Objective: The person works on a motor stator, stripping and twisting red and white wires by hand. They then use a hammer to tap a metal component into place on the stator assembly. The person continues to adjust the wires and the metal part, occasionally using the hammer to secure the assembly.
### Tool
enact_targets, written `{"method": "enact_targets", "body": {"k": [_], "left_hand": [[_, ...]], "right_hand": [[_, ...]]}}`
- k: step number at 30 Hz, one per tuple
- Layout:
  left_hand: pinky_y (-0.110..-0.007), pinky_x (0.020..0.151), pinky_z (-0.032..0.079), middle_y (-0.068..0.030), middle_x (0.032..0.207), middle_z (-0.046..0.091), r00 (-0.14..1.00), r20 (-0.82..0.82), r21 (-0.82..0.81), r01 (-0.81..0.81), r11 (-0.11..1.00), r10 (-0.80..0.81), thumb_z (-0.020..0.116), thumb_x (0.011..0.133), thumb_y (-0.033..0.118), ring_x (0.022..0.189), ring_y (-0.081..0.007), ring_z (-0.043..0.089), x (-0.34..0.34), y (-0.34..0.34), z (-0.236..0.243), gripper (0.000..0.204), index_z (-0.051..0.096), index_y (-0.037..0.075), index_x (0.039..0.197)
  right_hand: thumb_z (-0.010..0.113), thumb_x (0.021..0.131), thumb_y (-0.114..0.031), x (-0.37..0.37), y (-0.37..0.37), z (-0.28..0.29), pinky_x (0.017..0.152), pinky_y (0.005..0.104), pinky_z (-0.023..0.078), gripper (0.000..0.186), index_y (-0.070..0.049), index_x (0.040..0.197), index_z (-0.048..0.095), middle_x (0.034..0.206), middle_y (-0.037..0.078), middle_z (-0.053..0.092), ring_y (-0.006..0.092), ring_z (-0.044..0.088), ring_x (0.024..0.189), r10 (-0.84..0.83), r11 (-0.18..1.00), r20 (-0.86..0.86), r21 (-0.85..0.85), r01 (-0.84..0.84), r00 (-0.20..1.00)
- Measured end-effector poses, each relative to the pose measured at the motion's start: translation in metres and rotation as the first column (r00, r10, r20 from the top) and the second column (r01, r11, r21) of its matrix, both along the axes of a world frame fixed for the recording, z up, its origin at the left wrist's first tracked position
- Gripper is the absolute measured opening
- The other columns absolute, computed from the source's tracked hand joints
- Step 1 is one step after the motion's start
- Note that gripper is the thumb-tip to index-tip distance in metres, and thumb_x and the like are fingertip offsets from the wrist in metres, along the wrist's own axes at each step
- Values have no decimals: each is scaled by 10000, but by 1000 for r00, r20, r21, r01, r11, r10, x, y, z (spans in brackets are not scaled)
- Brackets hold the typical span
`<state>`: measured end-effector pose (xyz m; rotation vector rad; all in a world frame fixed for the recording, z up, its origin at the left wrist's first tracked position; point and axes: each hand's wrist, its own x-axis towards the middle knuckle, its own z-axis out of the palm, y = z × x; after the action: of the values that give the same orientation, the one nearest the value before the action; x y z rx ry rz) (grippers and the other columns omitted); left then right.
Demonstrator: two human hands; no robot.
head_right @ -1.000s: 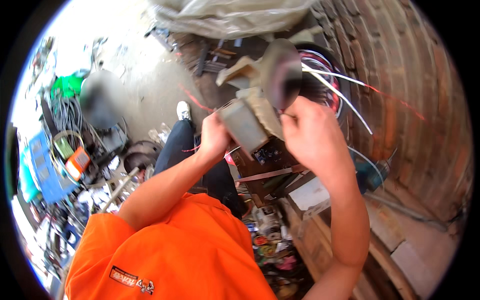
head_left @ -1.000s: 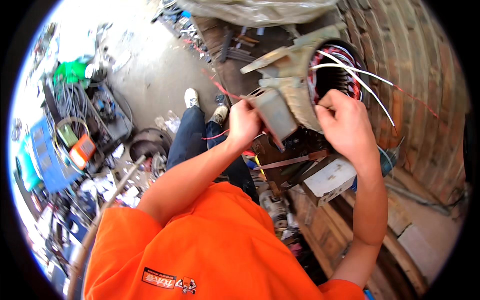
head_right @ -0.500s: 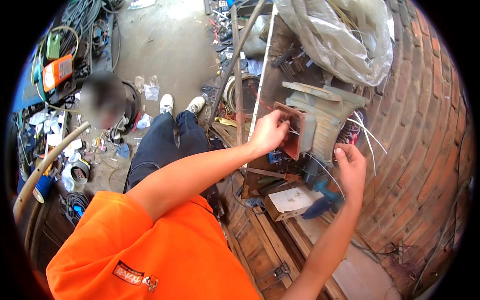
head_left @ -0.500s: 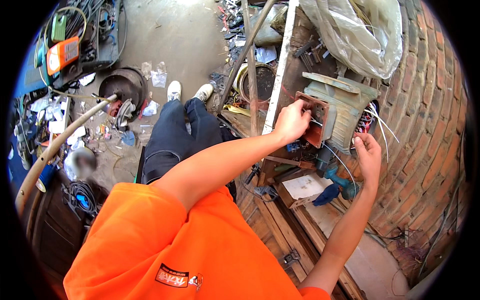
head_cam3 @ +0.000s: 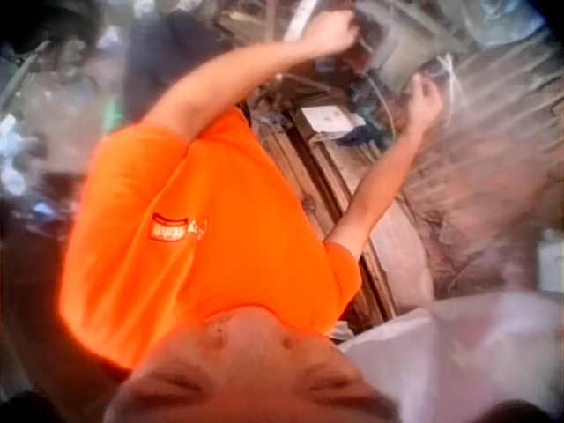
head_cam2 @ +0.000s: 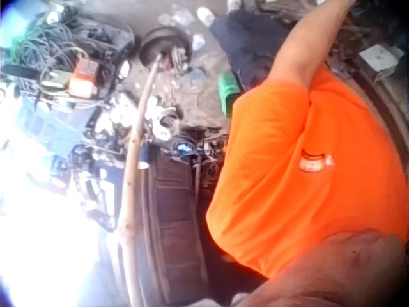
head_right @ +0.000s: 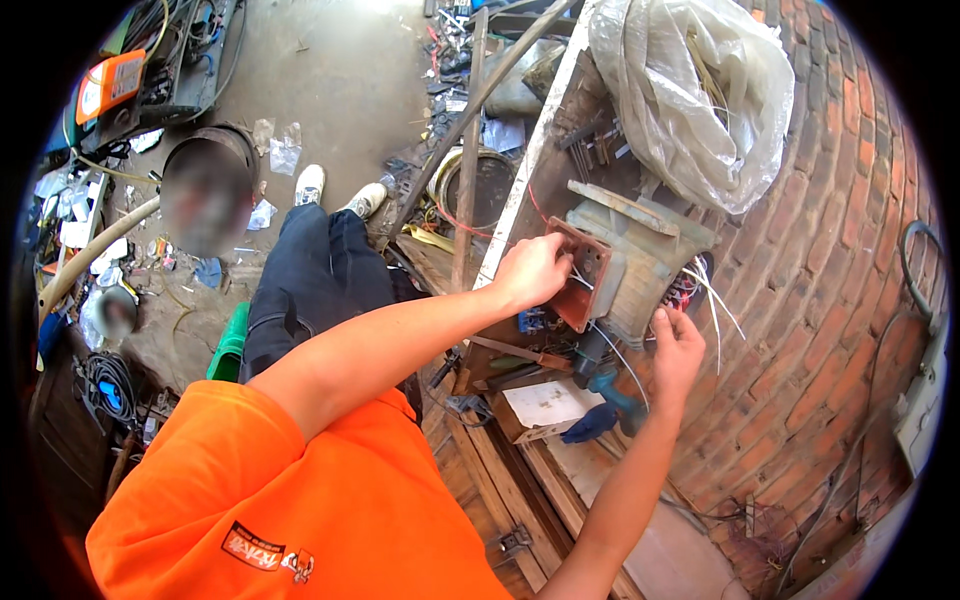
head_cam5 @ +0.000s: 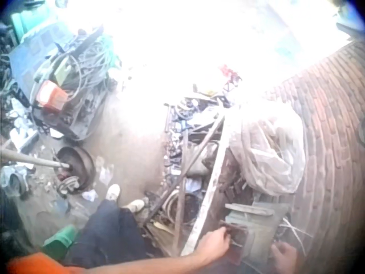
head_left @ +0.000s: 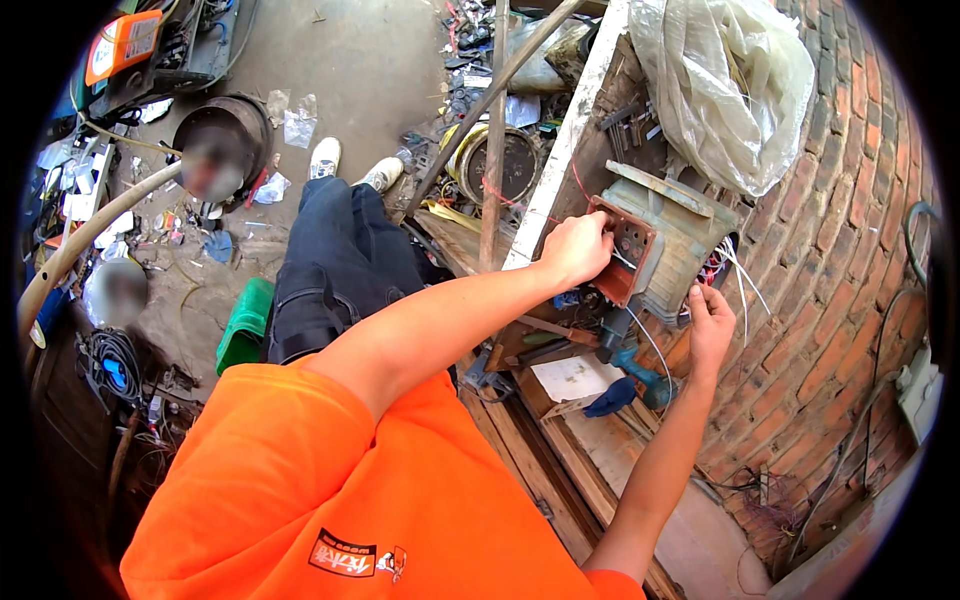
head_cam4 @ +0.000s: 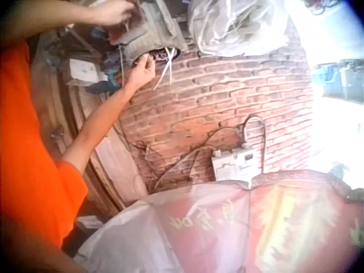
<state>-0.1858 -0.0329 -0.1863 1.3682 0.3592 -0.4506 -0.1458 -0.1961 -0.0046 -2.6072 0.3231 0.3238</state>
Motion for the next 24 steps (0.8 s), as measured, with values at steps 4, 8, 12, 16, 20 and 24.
{"method": "enact_targets", "body": {"k": [4, 8, 12, 16, 20, 24], "left_hand": [[-470, 838, 487, -218, 977, 662, 1000, 19, -3, -2, 1000, 2, 558, 862, 221, 936, -403, 621, 0, -2, -4, 268, 647, 60, 1057], [-445, 785, 508, -217, 894, 674, 999, 20, 35, 44, 998, -44, 561, 876, 210, 840, -374, 659, 2, 0, 0, 255, 637, 35, 1045], [-337, 562, 532, -141, 729, 672, 999, 17, -87, 46, 995, -44, 541, 899, 133, 590, -196, 666, 8, 4, -5, 241, 605, -47, 1046], [-302, 516, 507, -94, 706, 641, 990, -90, -208, 89, 974, -110, 537, 905, 114, 566, -165, 624, 11, 0, -7, 191, 580, -37, 1014], [-249, 468, 440, -64, 703, 625, 959, -240, -199, 107, 974, -154, 489, 925, 45, 530, -105, 557, 17, 15, 15, 102, 570, -7, 958], [-253, 449, 428, -69, 682, 617, 974, -179, -152, 114, 982, -141, 482, 866, -55, 506, -130, 554, 21, 23, 31, 122, 587, -2, 898]], "right_hand": [[629, 913, -120, -3, 6, -1, 656, 221, 433, 161, 39, 932, 639, 806, 5, 625, 71, 551, 727, -5, 999, 9, -53, 6, 1000], [610, 917, -112, -11, -4, -1, 664, 221, 443, 139, 25, 941, 612, 809, 10, 616, 73, 558, 733, 5, 1000, 80, -12, -4, 997], [599, 904, -82, -21, 6, 4, 648, 216, 439, 102, 18, 924, 599, 802, 20, 613, 67, 546, 720, 5, 999, 108, 44, -9, 994], [632, 853, -35, -28, 8, 6, 646, 264, 438, 28, -17, 861, 612, 759, 64, 605, 136, 571, 671, 73, 996, 221, 39, -83, 973], [654, 805, -54, -28, 7, -4, 688, 381, 395, 57, -64, 843, 612, 756, 75, 570, 287, 549, 702, 302, 953, 388, -126, -275, 871], [641, 779, -35, -30, 7, -7, 682, 376, 382, 90, -55, 841, 579, 724, 68, 489, 256, 526, 680, 296, 955, 425, -102, -280, 856]]}}
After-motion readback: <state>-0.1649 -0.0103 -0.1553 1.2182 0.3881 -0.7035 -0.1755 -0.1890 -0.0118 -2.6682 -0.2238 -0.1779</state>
